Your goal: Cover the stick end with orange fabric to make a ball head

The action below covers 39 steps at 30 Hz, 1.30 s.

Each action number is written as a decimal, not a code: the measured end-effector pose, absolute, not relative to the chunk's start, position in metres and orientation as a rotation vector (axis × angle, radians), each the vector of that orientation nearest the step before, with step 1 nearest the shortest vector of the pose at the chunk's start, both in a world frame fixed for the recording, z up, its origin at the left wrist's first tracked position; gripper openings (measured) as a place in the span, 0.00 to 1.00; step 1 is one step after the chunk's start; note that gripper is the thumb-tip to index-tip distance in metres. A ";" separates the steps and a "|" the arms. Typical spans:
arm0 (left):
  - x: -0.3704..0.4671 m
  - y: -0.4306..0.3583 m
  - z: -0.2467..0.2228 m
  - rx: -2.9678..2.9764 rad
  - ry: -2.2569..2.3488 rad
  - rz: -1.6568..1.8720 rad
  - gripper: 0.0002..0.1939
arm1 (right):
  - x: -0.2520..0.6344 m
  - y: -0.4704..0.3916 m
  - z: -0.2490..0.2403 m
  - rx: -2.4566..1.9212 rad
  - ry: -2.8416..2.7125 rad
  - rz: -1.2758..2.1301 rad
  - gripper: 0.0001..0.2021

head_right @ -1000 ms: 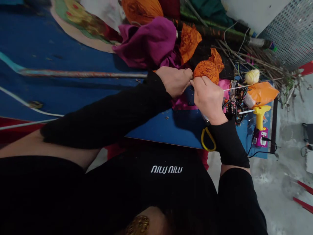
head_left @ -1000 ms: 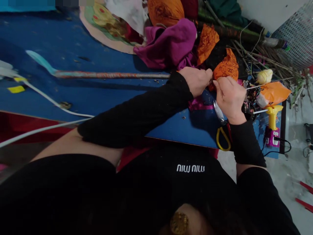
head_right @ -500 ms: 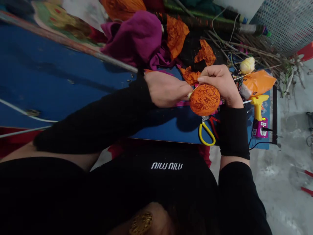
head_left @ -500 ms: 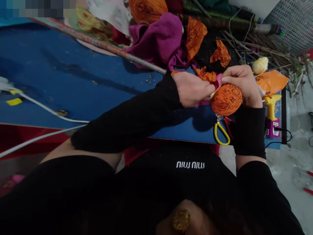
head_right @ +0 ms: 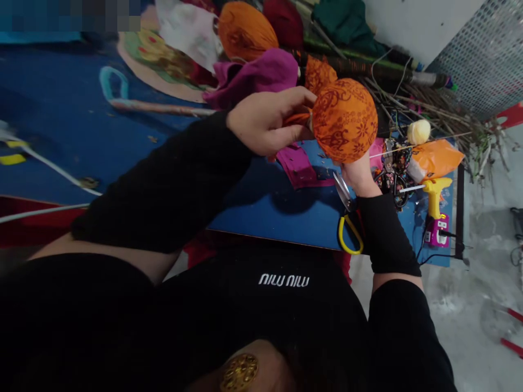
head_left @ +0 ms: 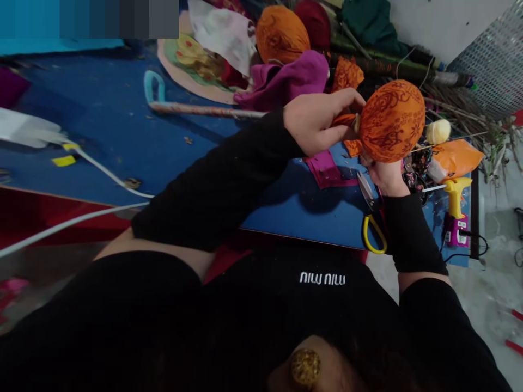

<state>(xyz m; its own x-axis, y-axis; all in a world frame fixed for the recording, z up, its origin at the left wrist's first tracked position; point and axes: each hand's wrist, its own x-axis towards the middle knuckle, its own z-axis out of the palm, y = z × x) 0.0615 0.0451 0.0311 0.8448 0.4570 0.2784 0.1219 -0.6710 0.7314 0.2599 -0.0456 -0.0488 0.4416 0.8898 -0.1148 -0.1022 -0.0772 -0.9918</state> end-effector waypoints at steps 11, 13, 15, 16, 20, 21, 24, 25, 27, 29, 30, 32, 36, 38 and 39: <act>0.077 0.054 0.043 2.528 0.827 0.238 0.24 | 0.228 -0.054 -0.044 -1.636 -1.080 0.628 0.26; 0.079 0.050 0.048 2.549 0.891 0.168 0.24 | 0.225 -0.057 -0.047 -1.687 -1.107 0.557 0.26; 0.081 0.046 0.049 2.557 0.915 0.101 0.24 | 0.222 -0.061 -0.046 -1.701 -1.137 0.461 0.25; 0.083 0.045 0.049 2.556 0.920 0.070 0.24 | 0.221 -0.063 -0.044 -1.702 -1.168 0.423 0.24; 0.088 0.040 0.041 2.553 0.956 0.019 0.23 | 0.220 -0.069 -0.029 -1.716 -1.328 0.329 0.22; 0.089 0.039 0.038 2.548 0.971 0.038 0.22 | 0.221 -0.070 -0.026 -1.718 -1.360 0.307 0.21; 0.092 0.036 0.027 2.534 1.004 0.119 0.19 | 0.224 -0.072 -0.023 -1.726 -1.444 0.231 0.21; 0.093 0.035 0.024 2.540 1.006 0.128 0.19 | 0.224 -0.072 -0.023 -1.735 -1.472 0.207 0.21; 0.095 0.034 0.019 2.567 0.999 0.105 0.20 | 0.225 -0.072 -0.026 -1.765 -1.512 0.174 0.23; 0.098 0.032 0.016 2.597 0.995 0.056 0.21 | 0.226 -0.071 -0.029 -1.804 -1.529 0.164 0.24; 0.100 0.031 0.015 2.609 0.993 0.040 0.22 | 0.227 -0.070 -0.031 -1.826 -1.532 0.159 0.24; 0.103 0.028 0.014 2.629 0.998 0.030 0.22 | 0.228 -0.068 -0.034 -1.861 -1.551 0.137 0.24; 0.105 0.025 0.014 2.599 1.029 -0.007 0.22 | 0.230 -0.068 -0.033 -1.924 -1.670 -0.037 0.23; 0.103 0.028 0.012 2.563 1.025 0.040 0.21 | 0.230 -0.070 -0.028 -1.965 -1.734 -0.160 0.23; 0.101 0.031 0.010 2.546 1.015 0.086 0.20 | 0.230 -0.071 -0.025 -1.978 -1.766 -0.215 0.23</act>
<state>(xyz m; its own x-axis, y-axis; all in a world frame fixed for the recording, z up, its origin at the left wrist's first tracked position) 0.1010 0.0305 0.0099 0.7348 0.6726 -0.0884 0.6482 -0.6578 0.3836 0.2303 -0.0712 -0.0252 0.1568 0.8936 0.4207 0.9685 -0.0556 -0.2428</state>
